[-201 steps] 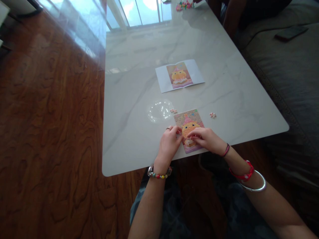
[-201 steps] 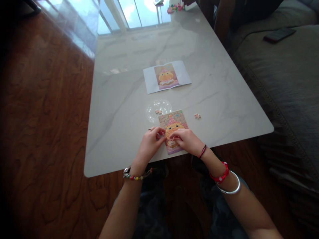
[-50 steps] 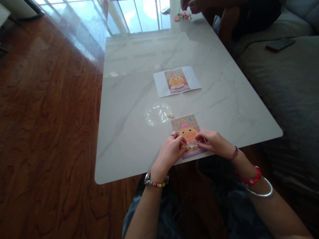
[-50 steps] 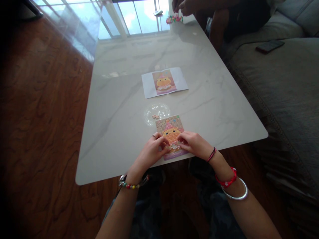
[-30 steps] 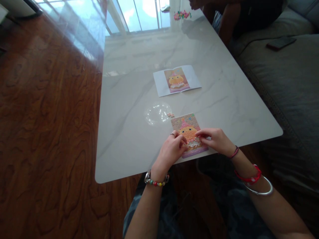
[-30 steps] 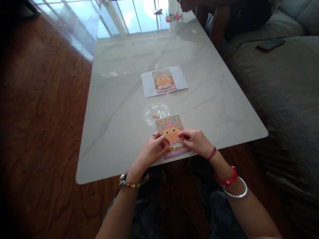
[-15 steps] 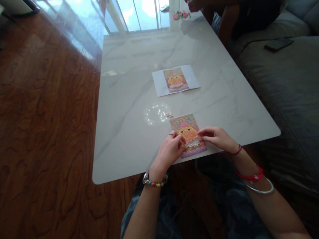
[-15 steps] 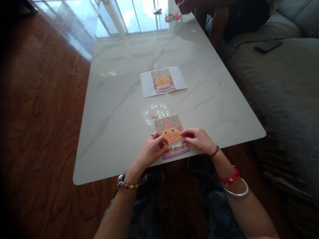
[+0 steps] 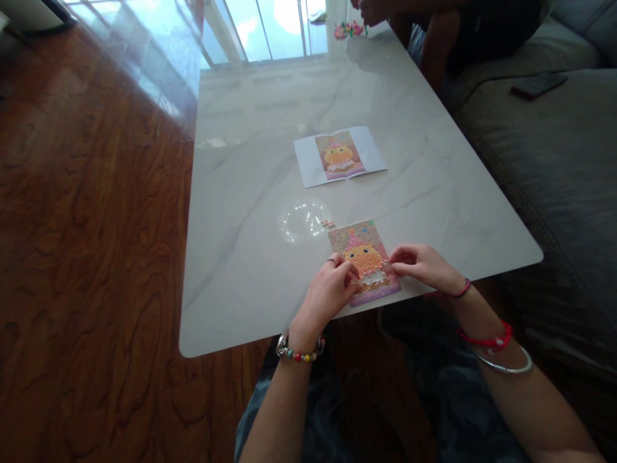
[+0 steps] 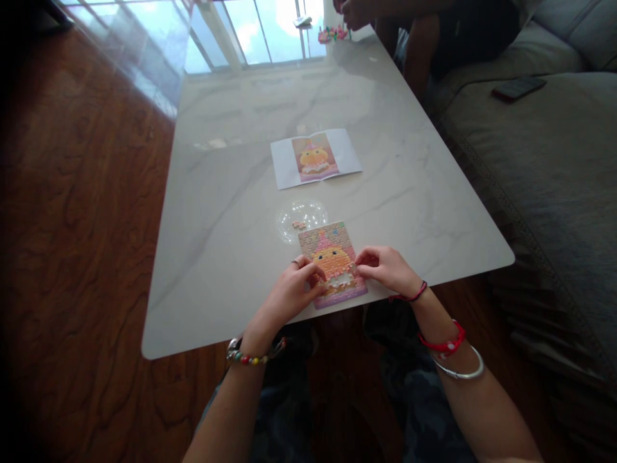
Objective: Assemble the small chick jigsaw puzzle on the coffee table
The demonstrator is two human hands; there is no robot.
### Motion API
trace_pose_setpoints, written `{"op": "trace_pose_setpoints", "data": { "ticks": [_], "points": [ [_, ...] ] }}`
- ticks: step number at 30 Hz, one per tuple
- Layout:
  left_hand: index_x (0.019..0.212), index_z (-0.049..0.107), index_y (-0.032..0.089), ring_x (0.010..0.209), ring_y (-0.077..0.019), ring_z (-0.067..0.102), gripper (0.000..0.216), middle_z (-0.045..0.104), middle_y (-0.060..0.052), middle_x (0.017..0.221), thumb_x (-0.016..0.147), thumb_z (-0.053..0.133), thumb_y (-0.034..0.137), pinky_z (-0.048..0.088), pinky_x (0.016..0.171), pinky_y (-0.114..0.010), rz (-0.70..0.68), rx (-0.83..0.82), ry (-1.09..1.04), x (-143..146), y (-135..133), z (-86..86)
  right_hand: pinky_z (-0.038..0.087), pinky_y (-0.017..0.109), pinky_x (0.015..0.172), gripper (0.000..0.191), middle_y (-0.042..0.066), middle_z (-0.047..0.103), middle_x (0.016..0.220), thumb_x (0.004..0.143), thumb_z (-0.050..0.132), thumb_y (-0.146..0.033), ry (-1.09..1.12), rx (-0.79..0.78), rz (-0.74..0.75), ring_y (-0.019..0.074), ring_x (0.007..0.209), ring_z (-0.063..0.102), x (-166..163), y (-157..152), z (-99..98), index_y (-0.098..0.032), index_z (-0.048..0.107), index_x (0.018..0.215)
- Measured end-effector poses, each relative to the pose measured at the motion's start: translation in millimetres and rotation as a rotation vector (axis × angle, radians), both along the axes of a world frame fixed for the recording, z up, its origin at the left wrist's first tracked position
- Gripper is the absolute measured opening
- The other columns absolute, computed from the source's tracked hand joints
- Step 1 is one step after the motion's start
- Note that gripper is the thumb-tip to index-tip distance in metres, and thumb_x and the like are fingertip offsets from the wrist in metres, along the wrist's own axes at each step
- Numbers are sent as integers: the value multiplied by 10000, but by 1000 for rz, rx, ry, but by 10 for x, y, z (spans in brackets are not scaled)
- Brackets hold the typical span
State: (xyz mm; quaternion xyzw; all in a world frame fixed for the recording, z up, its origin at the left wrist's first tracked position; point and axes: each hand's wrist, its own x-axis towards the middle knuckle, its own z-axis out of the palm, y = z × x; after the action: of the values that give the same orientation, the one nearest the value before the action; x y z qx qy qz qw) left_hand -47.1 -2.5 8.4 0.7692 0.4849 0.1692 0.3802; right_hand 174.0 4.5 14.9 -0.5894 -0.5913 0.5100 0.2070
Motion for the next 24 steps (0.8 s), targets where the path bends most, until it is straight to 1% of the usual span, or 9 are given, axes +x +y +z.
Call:
{"op": "trace_pose_setpoints", "data": {
  "ticks": [4, 9, 12, 17, 24],
  "points": [
    [777, 565, 194, 695, -104, 497, 75, 463, -11, 853, 703, 570, 186, 463, 677, -274, -4, -7, 13, 5, 3, 17, 493, 248, 560, 104, 6, 641, 658, 645, 592, -253, 38, -66, -13, 127, 585, 599, -20, -3, 29, -167, 591, 703],
    [784, 563, 195, 683, -99, 498, 75, 461, -8, 855, 709, 569, 203, 462, 674, -273, -4, -11, 21, 6, -2, 23, 492, 253, 584, 113, 4, 645, 623, 643, 616, -265, 20, -100, 32, 136, 583, 608, -50, -35, 48, -170, 596, 701],
    [784, 562, 195, 669, -93, 500, 75, 460, -5, 854, 711, 572, 213, 462, 672, -271, -5, -9, 21, 5, -5, 15, 487, 249, 594, 101, 9, 658, 651, 652, 612, -266, -38, -54, 82, 139, 604, 611, -71, -66, 59, -176, 610, 698],
    [785, 559, 191, 667, -90, 503, 76, 459, -8, 866, 712, 571, 208, 462, 669, -269, -1, -12, 25, 11, -1, 8, 456, 229, 572, 87, 7, 664, 665, 661, 606, -263, -193, 76, 154, 134, 616, 598, -112, -101, 96, -185, 633, 687],
    [785, 556, 190, 664, -88, 495, 73, 454, -4, 851, 714, 565, 203, 457, 669, -262, -7, -2, 17, 5, -3, -1, 413, 200, 545, 84, -2, 647, 647, 687, 582, -243, -276, 134, 205, 101, 581, 557, -149, -114, 124, -171, 624, 694]
  ]
}}
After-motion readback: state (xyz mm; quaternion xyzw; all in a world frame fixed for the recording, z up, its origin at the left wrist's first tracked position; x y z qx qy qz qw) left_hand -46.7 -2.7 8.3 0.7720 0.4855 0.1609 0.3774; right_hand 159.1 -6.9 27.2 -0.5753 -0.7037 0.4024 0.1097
